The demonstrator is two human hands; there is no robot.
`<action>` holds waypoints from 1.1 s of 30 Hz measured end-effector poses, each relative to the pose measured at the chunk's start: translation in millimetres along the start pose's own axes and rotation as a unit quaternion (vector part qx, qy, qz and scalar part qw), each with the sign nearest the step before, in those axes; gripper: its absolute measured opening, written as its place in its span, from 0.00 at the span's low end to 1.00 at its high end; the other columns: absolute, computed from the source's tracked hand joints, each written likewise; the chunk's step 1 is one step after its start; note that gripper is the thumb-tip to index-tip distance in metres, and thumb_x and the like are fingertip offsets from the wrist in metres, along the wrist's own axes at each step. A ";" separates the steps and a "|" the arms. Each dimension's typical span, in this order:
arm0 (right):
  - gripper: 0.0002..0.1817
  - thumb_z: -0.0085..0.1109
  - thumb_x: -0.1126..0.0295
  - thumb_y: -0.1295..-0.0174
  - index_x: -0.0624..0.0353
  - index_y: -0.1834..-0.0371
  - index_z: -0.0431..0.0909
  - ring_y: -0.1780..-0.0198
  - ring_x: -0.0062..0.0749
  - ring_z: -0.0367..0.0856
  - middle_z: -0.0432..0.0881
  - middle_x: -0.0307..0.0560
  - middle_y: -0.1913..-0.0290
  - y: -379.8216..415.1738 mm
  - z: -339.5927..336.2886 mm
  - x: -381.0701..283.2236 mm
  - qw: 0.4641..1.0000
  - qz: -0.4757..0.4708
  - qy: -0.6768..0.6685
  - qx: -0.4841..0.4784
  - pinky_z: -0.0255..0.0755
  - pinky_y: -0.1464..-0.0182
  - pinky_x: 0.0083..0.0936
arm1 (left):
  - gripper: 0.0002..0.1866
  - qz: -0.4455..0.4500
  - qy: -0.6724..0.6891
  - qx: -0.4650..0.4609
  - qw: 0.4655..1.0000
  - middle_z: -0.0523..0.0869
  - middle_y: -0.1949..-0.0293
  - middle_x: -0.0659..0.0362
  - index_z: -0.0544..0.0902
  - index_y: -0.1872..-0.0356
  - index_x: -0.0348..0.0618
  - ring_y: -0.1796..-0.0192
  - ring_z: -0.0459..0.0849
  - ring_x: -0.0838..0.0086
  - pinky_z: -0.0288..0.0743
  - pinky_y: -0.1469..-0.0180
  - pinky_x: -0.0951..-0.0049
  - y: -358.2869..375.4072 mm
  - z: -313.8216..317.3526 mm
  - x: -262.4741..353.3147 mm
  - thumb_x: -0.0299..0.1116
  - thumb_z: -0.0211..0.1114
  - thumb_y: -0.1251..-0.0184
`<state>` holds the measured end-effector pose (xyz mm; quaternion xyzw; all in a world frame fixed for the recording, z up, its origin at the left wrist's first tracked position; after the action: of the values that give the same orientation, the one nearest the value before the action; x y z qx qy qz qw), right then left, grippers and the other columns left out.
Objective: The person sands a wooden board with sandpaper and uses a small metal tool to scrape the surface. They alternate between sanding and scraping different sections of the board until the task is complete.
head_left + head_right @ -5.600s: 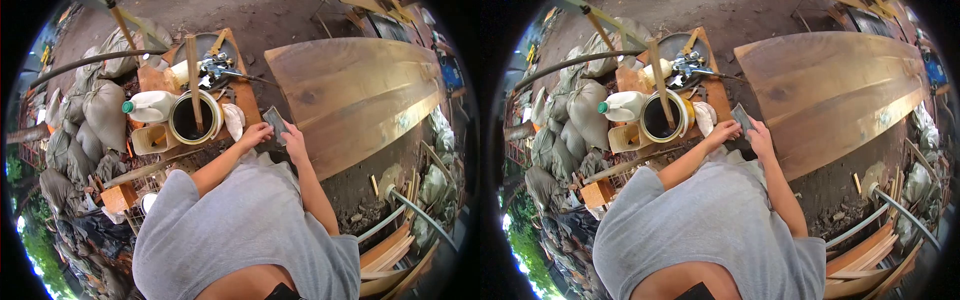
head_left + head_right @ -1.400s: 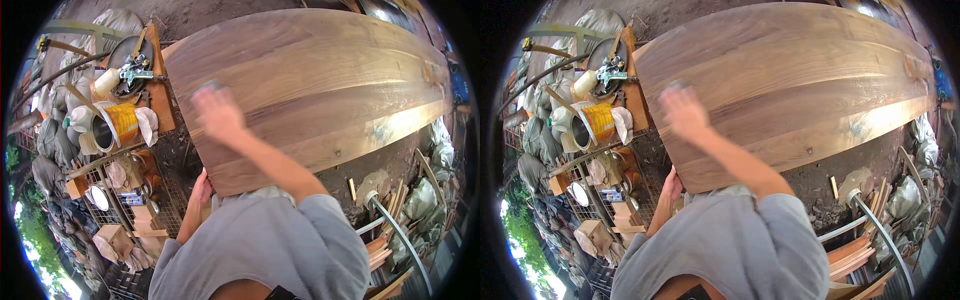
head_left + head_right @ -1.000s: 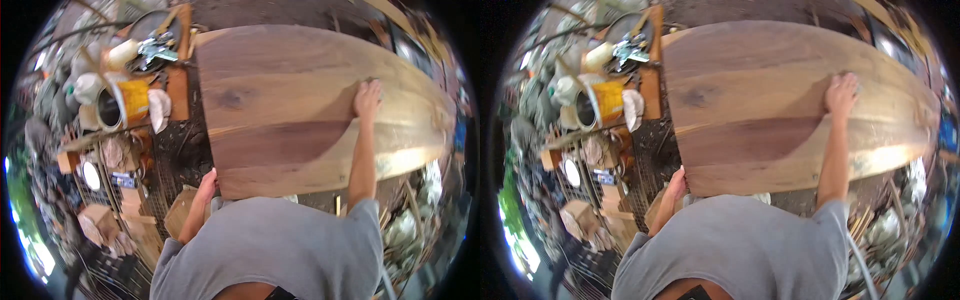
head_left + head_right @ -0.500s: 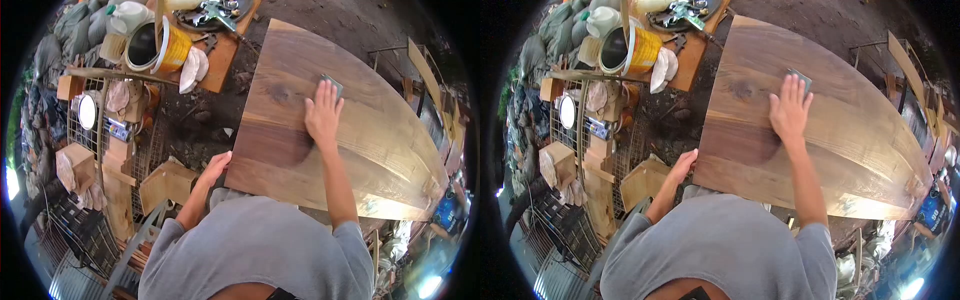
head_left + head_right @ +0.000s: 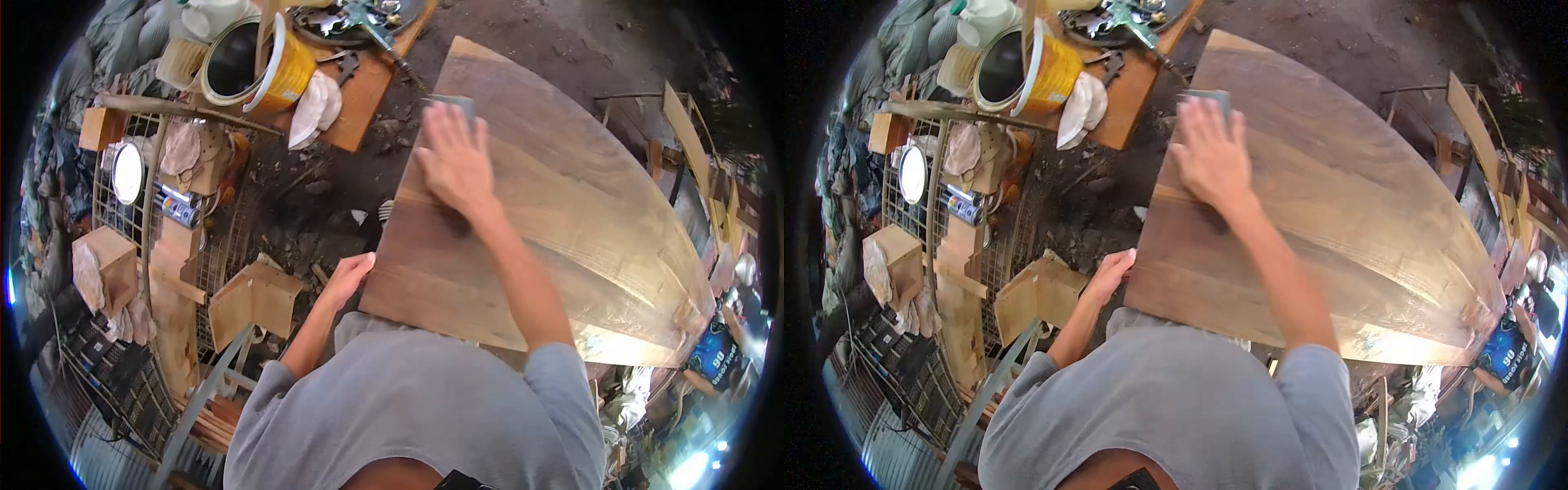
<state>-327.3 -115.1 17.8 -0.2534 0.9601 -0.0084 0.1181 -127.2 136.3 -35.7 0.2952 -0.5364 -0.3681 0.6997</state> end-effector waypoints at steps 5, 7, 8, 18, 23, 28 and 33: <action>0.35 0.46 0.48 0.21 0.55 0.17 0.61 0.14 0.46 0.54 0.59 0.49 0.14 -13.7 -16.4 65.6 0.995 0.076 0.054 0.023 0.43 0.17 0.63 | 0.25 -0.016 0.027 0.017 0.999 0.90 0.52 0.65 0.85 0.38 0.39 0.53 0.86 0.82 0.77 0.51 0.76 2.8 3.2 -1.3 0.51 0.57 0.16; 0.35 0.46 0.48 0.21 0.55 0.17 0.62 0.14 0.48 0.55 0.61 0.53 0.16 51.4 -36.6 173.6 0.977 0.184 0.096 0.052 0.44 0.18 0.65 | 0.25 -0.013 0.016 0.021 1.000 0.89 0.51 0.65 0.85 0.38 0.39 0.53 0.85 0.82 0.77 0.51 0.76 2.0 5.3 -0.8 0.51 0.57 0.16; 0.33 0.48 0.53 0.22 0.58 0.19 0.65 0.16 0.52 0.58 0.64 0.57 0.18 90.4 -57.1 225.8 0.949 0.274 0.148 0.045 0.50 0.19 0.61 | 0.25 -0.009 0.010 0.031 0.999 0.89 0.50 0.65 0.85 0.38 0.39 0.53 0.85 0.82 0.77 0.51 0.77 1.5 4.1 -0.5 0.51 0.57 0.16; 0.35 0.53 0.50 0.24 0.58 0.20 0.66 0.18 0.51 0.62 0.67 0.55 0.19 -20.1 -26.1 181.0 0.960 0.223 0.069 0.155 0.51 0.20 0.64 | 0.26 -0.040 -0.031 0.050 0.997 0.88 0.53 0.68 0.85 0.36 0.42 0.59 0.79 0.85 0.71 0.55 0.78 -8.3 -17.1 -25.6 0.52 0.57 0.17; 0.36 0.49 0.48 0.23 0.58 0.18 0.63 0.15 0.45 0.58 0.64 0.52 0.17 -74.6 -1.0 131.8 0.984 0.115 -0.003 0.133 0.45 0.18 0.63 | 0.27 -0.034 -0.005 0.060 0.998 0.89 0.48 0.66 0.84 0.34 0.43 0.50 0.83 0.81 0.75 0.49 0.75 -2.1 -9.7 -19.3 0.54 0.59 0.18; 0.32 0.49 0.49 0.22 0.53 0.21 0.68 0.18 0.44 0.63 0.69 0.51 0.20 54.8 -58.2 282.7 0.964 0.215 0.094 0.124 0.45 0.20 0.65 | 0.21 0.190 -0.146 0.188 0.952 0.88 0.42 0.57 0.86 0.39 0.37 0.41 0.85 0.72 0.76 0.39 0.69 -11.7 8.3 51.8 0.41 0.63 0.21; 0.36 0.39 0.45 0.18 0.50 0.13 0.54 0.13 0.43 0.51 0.56 0.45 0.13 164.6 -67.2 369.6 0.897 0.415 0.127 0.087 0.40 0.17 0.64 | 0.09 0.517 -0.321 0.250 0.753 0.92 0.52 0.50 0.91 0.55 0.38 0.47 0.89 0.60 0.80 0.39 0.61 -75.0 149.2 231.3 0.25 0.72 0.35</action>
<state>-734.3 -155.1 -11.6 0.1822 0.9804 -0.0745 0.0097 -251.0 -100.5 64.3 0.0017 -0.8735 0.1242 0.4706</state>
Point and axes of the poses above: each hand's wrist, its own y-axis away from the middle knuckle, its own z-axis out of the palm, x = y × z, the point moved 4 cm from there along -y, towards the middle knuckle
